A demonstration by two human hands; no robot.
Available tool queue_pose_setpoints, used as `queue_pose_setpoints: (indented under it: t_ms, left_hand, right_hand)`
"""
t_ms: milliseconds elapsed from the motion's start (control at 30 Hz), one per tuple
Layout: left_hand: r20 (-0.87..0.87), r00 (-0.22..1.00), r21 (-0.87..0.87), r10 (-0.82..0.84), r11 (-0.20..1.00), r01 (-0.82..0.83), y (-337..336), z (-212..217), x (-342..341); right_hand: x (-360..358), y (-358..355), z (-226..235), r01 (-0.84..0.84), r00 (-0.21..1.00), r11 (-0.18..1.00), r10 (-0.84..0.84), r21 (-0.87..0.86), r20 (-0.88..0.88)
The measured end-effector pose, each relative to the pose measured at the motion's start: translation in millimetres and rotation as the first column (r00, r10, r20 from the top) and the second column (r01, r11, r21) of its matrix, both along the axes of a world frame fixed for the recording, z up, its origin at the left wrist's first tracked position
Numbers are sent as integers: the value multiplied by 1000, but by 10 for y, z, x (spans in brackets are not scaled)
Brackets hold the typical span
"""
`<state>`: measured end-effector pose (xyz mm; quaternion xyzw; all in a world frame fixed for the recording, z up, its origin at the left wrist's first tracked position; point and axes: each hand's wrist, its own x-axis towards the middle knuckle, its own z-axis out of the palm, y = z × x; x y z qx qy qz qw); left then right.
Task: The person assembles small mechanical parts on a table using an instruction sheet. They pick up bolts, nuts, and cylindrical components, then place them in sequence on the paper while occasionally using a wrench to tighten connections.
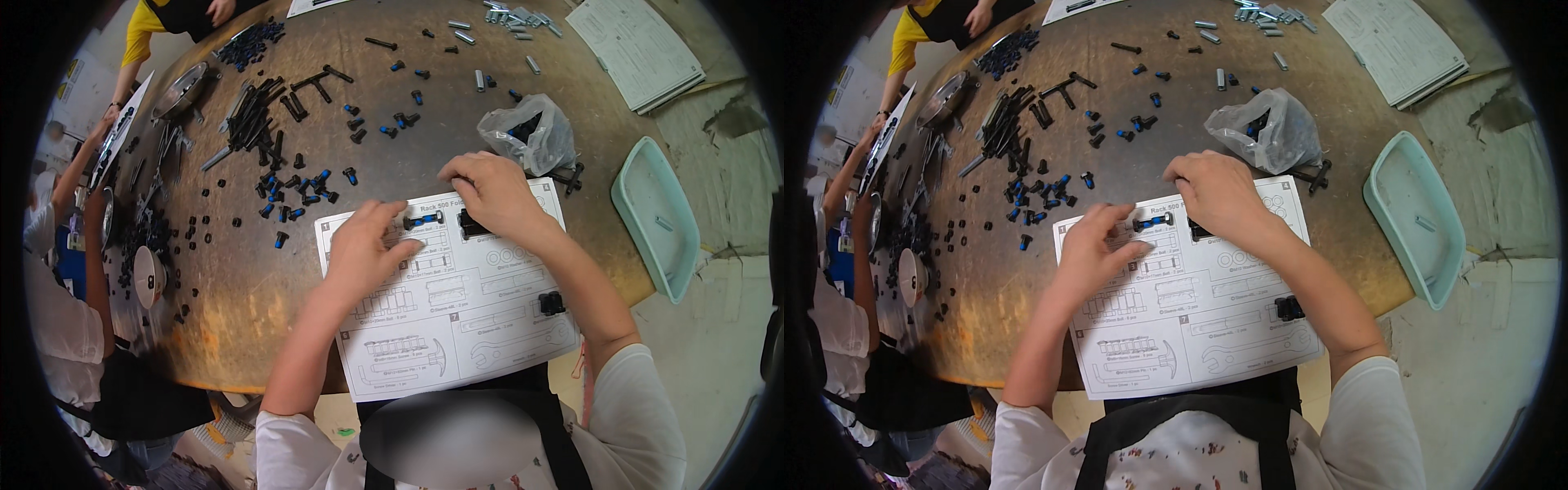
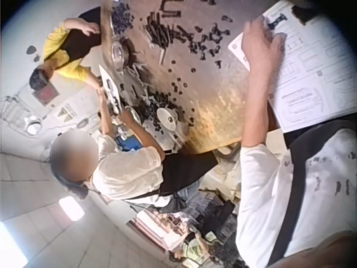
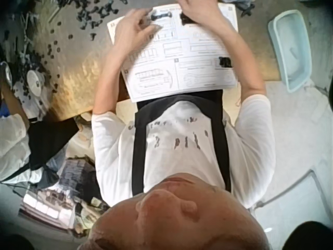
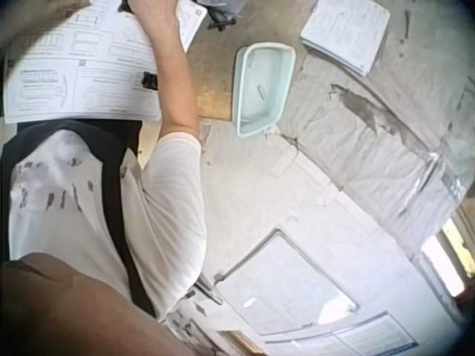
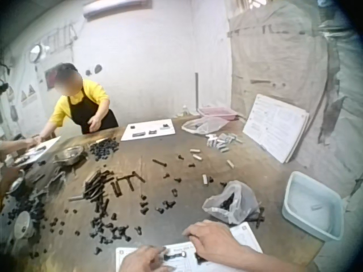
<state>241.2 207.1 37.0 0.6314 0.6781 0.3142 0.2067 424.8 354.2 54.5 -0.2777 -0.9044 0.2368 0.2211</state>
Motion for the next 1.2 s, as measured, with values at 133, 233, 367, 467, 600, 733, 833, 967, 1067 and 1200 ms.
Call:
queue_pose_setpoints:
  t_ms: [133,233,367,467,600,733,833,967,1067,1200]
  left_hand:
    - [2,998,18,69,997,-69,-63,-38,-37]
    - [122,965,17,234,971,-238,-429,46,-230]
    - [113,760,116,640,751,-650,-1461,-205,-1081]
    - [97,511,72,854,506,-859,-2413,-370,-1714]
    - [-163,351,212,922,380,-900,-2987,-490,-2041]
    - [-323,252,205,912,328,-922,-3145,-485,-2243]
    - [-318,202,230,927,282,-931,-2862,-251,-2048]
    - [-50,672,340,739,645,-685,-1701,-63,-1484]
    - [12,911,223,412,887,-404,-659,80,-1098]
    - [-304,941,80,151,988,-132,87,36,-994]
  right_hand:
    - [-10,-50,9,-21,998,999,23,-32,57]
    - [56,-83,44,-30,995,997,36,-65,92]
    - [119,-93,105,-12,991,990,30,-141,129]
    - [41,-153,126,-76,985,987,97,-140,143]
    - [-26,-228,-47,-187,960,982,174,37,221]
    - [-65,-221,-71,-231,944,964,190,131,270]
    - [-106,-163,15,-189,949,980,164,68,270]
    - [-433,254,-131,-65,977,996,50,67,209]
    - [-801,526,-276,18,975,992,-45,126,218]
    - [-1215,527,-367,83,940,988,-121,129,319]
